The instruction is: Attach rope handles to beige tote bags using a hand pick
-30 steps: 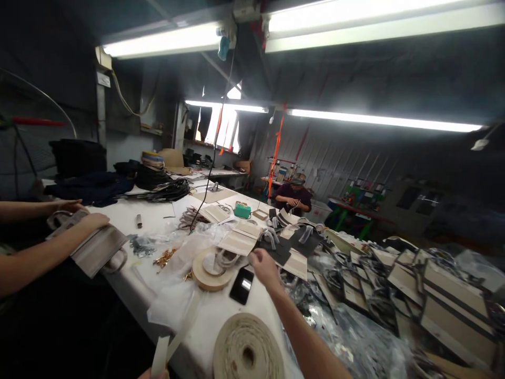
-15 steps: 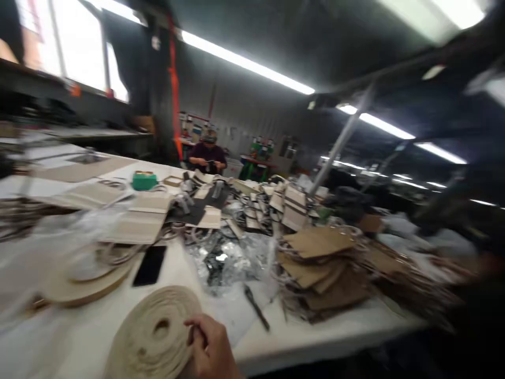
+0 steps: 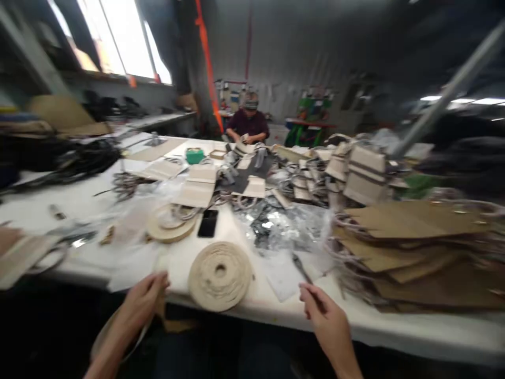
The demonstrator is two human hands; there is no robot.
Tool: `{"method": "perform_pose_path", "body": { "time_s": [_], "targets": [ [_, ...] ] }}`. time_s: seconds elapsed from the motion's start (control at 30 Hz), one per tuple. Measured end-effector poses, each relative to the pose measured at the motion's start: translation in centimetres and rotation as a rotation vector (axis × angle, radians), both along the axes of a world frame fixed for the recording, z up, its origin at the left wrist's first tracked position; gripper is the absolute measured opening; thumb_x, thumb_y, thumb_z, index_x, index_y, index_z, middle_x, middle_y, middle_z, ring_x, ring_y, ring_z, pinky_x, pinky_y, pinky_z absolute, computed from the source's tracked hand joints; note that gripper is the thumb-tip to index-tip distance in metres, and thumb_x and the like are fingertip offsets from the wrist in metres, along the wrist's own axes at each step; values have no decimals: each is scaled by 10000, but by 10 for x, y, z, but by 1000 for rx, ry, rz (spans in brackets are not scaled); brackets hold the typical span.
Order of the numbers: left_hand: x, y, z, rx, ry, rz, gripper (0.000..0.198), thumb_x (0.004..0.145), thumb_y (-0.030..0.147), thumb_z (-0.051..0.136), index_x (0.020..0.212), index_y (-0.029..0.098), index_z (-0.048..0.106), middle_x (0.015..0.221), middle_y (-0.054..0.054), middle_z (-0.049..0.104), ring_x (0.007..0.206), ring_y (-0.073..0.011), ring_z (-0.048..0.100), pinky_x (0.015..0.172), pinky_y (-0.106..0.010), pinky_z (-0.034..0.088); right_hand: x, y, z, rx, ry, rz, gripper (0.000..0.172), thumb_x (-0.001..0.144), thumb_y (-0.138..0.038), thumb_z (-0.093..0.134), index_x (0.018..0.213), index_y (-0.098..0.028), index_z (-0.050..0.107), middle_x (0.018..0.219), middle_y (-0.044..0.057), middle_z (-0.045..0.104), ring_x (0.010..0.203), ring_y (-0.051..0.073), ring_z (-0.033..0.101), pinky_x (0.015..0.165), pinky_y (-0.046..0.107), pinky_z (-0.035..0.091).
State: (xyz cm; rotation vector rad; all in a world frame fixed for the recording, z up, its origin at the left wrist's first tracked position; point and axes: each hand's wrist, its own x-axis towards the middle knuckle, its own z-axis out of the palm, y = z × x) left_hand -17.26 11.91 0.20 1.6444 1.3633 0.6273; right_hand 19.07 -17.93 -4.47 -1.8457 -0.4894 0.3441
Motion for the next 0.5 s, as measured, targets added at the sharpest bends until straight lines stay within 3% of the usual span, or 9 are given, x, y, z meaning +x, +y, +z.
{"method": "perform_pose_path", "body": {
  "time_s": [0.1,0.17,0.23,0.4,0.5],
  "targets": [
    [-24,-16,0,-227,-145,-61,775,894,946,604,758,190,707,681,-60,679,637,-224,625,619,-301,505,-15,-3,-26,-78,13,111,644,816,-777,863,1113,-208,919,900,115,847,661,251,763,619,285,665],
    [-30,-26,-8,-265,-179,-38,756,924,920,614,715,194,654,640,-39,621,573,-187,575,576,-277,446,-30,-2,-33,-95,9,234,586,827,-751,868,1102,-237,932,848,102,845,619,259,768,583,283,671],
    [-37,-34,-20,-221,-155,38,774,907,932,626,649,203,588,606,-22,563,533,-159,523,546,-265,387,-48,2,-33,-67,-35,355,515,863,-717,856,1084,-259,939,843,96,850,610,261,779,589,283,683],
    [-58,-40,-50,-181,-77,195,821,876,978,583,585,210,575,574,-38,567,507,-160,495,547,-286,368,-81,25,-23,72,-222,545,368,968,-614,803,1027,-278,940,1042,111,888,877,297,868,893,327,732],
    [-59,-36,-62,-134,-35,201,844,863,986,575,524,213,578,532,-58,566,501,-176,511,551,-302,368,-90,34,-18,113,-262,611,323,1001,-562,787,1052,-282,940,1042,108,888,864,289,870,898,326,732]
  ]
}}
